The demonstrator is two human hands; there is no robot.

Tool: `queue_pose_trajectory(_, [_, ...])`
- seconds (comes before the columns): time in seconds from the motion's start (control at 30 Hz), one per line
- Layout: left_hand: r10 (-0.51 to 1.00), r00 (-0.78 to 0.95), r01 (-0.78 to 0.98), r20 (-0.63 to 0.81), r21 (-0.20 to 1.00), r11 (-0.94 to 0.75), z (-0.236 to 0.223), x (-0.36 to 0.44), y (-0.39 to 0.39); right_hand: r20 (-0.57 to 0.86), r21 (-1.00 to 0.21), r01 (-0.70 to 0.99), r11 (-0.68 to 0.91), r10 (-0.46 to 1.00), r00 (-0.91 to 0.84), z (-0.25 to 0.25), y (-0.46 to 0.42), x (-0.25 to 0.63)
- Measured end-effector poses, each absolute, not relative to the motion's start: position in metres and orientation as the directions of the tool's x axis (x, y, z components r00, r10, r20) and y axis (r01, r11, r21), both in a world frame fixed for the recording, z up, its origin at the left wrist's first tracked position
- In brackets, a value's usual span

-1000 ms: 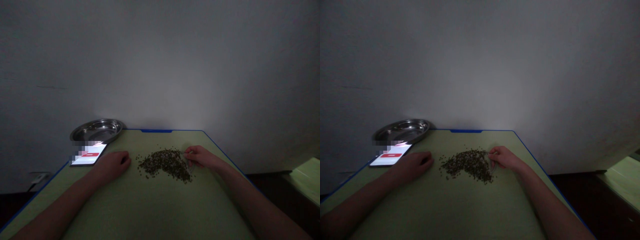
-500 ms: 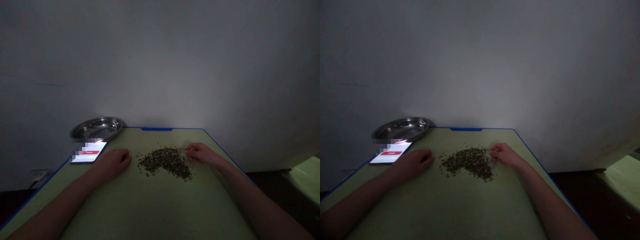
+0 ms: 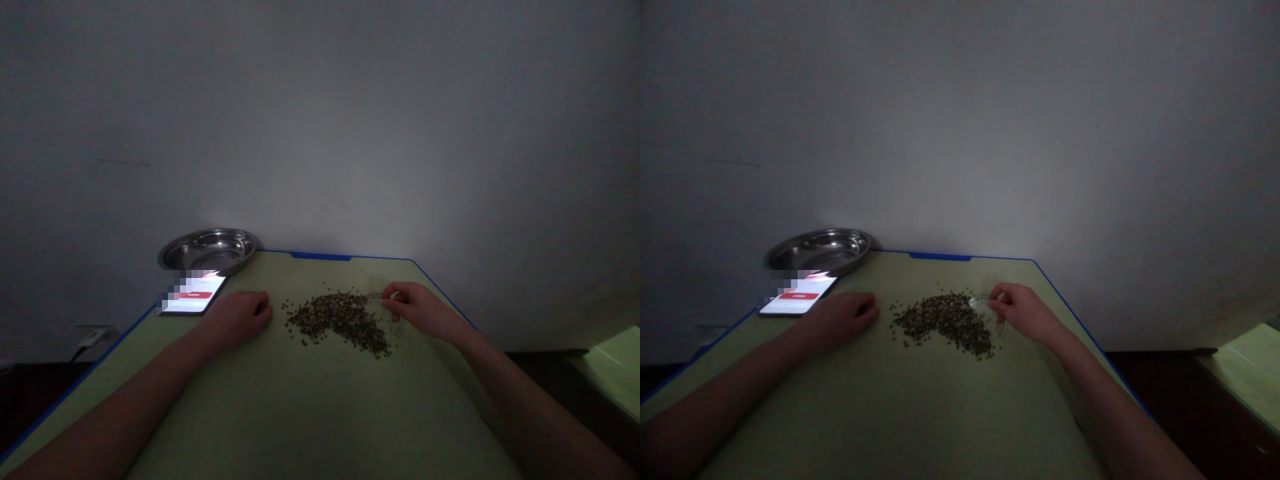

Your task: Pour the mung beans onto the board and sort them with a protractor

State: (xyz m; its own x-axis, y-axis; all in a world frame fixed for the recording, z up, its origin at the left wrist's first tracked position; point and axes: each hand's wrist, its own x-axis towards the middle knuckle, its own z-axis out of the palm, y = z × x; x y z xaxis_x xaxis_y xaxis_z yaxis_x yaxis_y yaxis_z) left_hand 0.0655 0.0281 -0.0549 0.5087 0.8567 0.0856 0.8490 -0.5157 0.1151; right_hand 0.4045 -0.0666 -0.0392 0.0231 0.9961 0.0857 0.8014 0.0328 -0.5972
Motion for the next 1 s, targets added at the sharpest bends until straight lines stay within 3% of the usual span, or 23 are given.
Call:
queue_pose_trajectory(0.5, [0.845, 0.526, 0.838, 0.100, 0.106, -0.535, -0.056, 0.065, 0.029, 0.190, -0.282, 0.929, 0.241, 0.963, -0.192, -0.034, -0.104, 0.386])
queue_pose_trajectory(0.7, [0.840, 0.533, 0.835, 0.100, 0.102, -0.541, -0.056, 0.065, 0.030, 0.160, -0.206, 0.940, 0.270, 0.957, -0.240, -0.029, -0.123, 0.366])
queue_pose_trajectory(0.8, [0.839, 0.536, 0.833, 0.088, 0.105, -0.543, -0.055, 0.065, 0.029, 0.147, -0.228, 0.936, 0.268, 0.960, -0.239, -0.023, -0.130, 0.365])
queue_pose_trajectory(1.0, [0.840, 0.535, 0.835, 0.091, 0.096, -0.542, -0.055, 0.066, 0.030, 0.078, -0.437, 0.892, 0.114, 0.993, -0.089, -0.023, -0.122, 0.403])
